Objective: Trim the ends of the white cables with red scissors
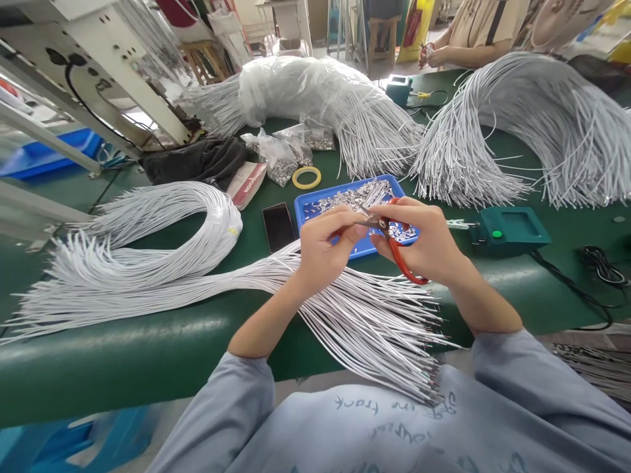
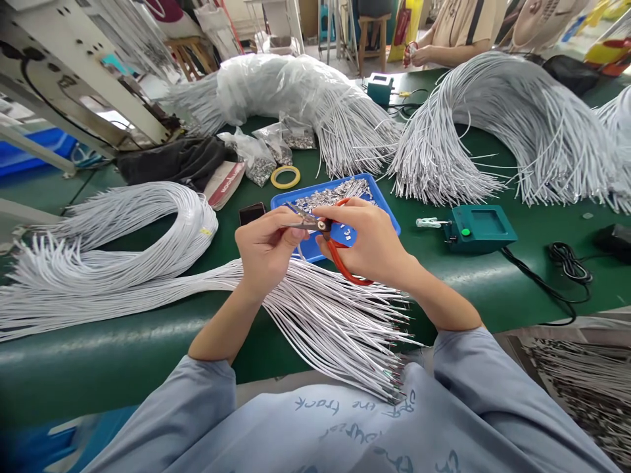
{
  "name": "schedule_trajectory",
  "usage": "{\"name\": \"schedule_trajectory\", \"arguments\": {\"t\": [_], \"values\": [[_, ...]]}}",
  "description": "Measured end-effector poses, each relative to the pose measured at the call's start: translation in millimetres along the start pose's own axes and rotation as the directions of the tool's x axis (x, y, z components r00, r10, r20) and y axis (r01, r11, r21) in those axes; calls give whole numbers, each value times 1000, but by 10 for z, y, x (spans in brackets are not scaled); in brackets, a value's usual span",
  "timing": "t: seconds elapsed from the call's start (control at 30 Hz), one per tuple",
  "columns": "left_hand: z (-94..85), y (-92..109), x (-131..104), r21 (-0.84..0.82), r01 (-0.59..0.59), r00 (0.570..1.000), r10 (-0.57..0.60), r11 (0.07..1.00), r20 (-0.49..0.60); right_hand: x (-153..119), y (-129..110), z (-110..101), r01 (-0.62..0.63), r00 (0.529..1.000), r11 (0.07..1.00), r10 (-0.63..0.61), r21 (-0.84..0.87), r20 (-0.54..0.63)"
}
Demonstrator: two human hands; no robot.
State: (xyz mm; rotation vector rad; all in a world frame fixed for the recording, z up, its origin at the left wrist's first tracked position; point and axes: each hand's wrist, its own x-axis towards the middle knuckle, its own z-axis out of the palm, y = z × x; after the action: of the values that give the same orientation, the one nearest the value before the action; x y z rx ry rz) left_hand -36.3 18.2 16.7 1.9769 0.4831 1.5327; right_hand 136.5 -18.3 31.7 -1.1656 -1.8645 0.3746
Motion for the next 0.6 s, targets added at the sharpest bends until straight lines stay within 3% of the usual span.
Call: {"name": "schedule_trajectory", "arguments": {"t": [0.1, 0.17, 0.4, 0.6], "values": [[-80, -12, 14, -75, 56, 985, -68, 996, -161, 52, 82, -28, -106, 993, 993, 104, -44, -57], [-119, -7, 22, -96, 76, 974, -95, 992, -207, 76, 120, -45, -130, 985, 992, 129, 5, -110], [22, 78, -14, -11, 96, 995, -96, 995, 2, 7, 21, 2, -15, 959, 895, 139, 445, -246], [55, 62, -24, -3, 71, 997, -71, 997, 27, -24, -26, 17, 25, 971, 899, 81, 437, -224]]}}
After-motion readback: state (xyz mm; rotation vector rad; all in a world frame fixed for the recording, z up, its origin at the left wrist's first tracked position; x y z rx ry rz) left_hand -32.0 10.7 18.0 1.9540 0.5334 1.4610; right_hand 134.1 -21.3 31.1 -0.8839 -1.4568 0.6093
